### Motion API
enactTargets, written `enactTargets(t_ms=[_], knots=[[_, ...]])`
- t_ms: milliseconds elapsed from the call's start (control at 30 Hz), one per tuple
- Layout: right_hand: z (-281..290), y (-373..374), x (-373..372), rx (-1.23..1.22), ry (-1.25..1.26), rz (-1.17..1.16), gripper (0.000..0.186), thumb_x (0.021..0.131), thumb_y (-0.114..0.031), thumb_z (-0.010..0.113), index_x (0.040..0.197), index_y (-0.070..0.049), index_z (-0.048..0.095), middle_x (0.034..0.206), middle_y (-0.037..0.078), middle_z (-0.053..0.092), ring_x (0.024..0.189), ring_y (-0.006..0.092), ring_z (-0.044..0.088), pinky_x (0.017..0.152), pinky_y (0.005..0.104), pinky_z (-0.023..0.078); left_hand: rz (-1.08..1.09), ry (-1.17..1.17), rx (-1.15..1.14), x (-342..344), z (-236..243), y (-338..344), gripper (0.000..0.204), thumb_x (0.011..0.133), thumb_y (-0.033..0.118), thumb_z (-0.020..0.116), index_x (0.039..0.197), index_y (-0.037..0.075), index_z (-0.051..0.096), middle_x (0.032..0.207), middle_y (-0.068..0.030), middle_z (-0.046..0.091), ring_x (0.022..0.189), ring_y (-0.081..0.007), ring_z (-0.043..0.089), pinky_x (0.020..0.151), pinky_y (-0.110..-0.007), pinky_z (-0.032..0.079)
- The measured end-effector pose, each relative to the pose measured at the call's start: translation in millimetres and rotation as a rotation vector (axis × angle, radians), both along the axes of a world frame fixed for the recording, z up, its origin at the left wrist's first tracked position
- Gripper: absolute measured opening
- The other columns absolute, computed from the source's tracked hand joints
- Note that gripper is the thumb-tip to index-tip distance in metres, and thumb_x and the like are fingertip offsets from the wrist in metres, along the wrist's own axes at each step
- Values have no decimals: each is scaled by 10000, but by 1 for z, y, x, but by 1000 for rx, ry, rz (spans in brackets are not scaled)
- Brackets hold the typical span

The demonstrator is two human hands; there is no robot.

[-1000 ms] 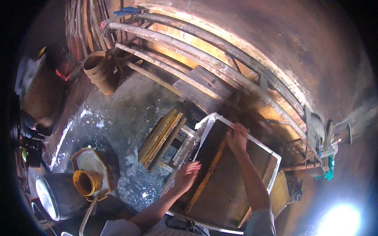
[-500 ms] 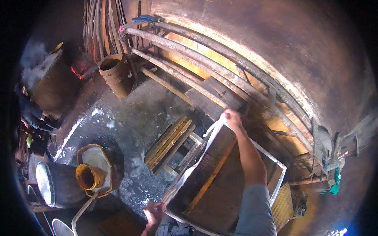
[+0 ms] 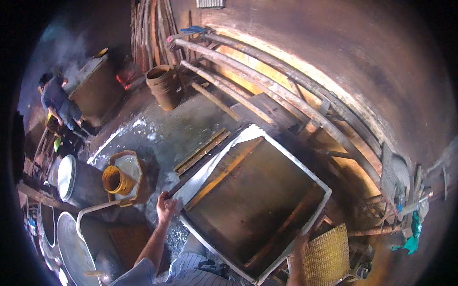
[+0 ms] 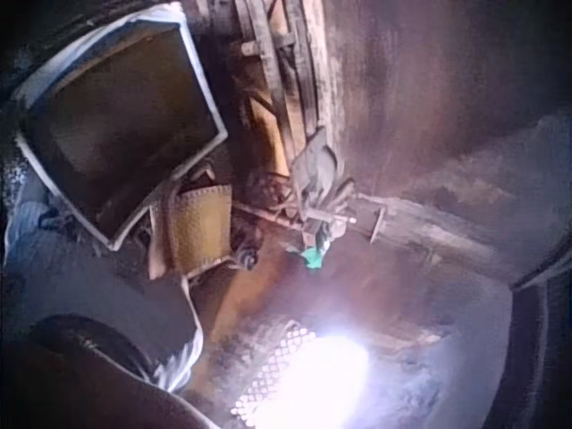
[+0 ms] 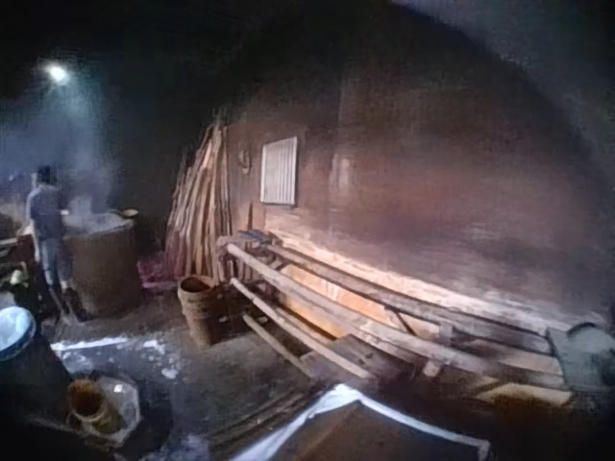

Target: The person handles a rectangular frame containing a white sheet, flips it, and removes the sheet. They then place a yellow cloth over a frame and later scoop a liquid mixture from a large metal vat into a smaller container using a ladle.

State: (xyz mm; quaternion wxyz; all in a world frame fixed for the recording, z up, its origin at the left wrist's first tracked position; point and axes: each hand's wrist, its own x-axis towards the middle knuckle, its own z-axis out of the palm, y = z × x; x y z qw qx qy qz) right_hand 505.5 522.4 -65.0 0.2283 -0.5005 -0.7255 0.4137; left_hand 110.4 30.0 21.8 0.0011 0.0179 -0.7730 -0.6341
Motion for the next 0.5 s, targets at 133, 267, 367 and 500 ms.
enactTargets(t_ms=[133, 267, 367, 500], knots=[[56, -204, 36, -384, 395, -111, 663, 769, -230, 683, 1320, -1, 394, 1159, 136, 534, 1002, 265, 505, 862, 389, 421, -143, -309, 146, -34, 5, -5, 283, 738, 92, 691, 1003, -3, 672, 779, 20, 605, 660, -68, 532, 617, -223, 419], [46, -196, 80, -669, 229, 45, 612, 696, -221, 720, 1194, 50, 489, 987, 97, 553, 822, 247, 525, 766, 381, 439, -160, -280, 269, -32, -3, 13, 174, 750, 101, 663, 877, -16, 686, 700, 46, 554, 586, -52, 451, 548, -229, 336], [40, -159, 86, -459, 239, -79, 623, 697, -215, 721, 1214, 34, 478, 940, 63, 553, 780, 219, 523, 747, 373, 440, -31, -356, 76, 11, -2, 17, 81, 743, 96, 656, 763, 18, 657, 697, 26, 565, 595, -64, 468, 535, -249, 346], [158, -77, 78, -640, 86, -32, 579, 698, -156, 708, 1215, -40, 476, 1023, 75, 562, 915, 214, 526, 800, 385, 438, -96, -322, 263, 133, 0, 20, 66, 791, 100, 605, 815, 45, 632, 678, 29, 543, 563, -56, 467, 498, -226, 348]])
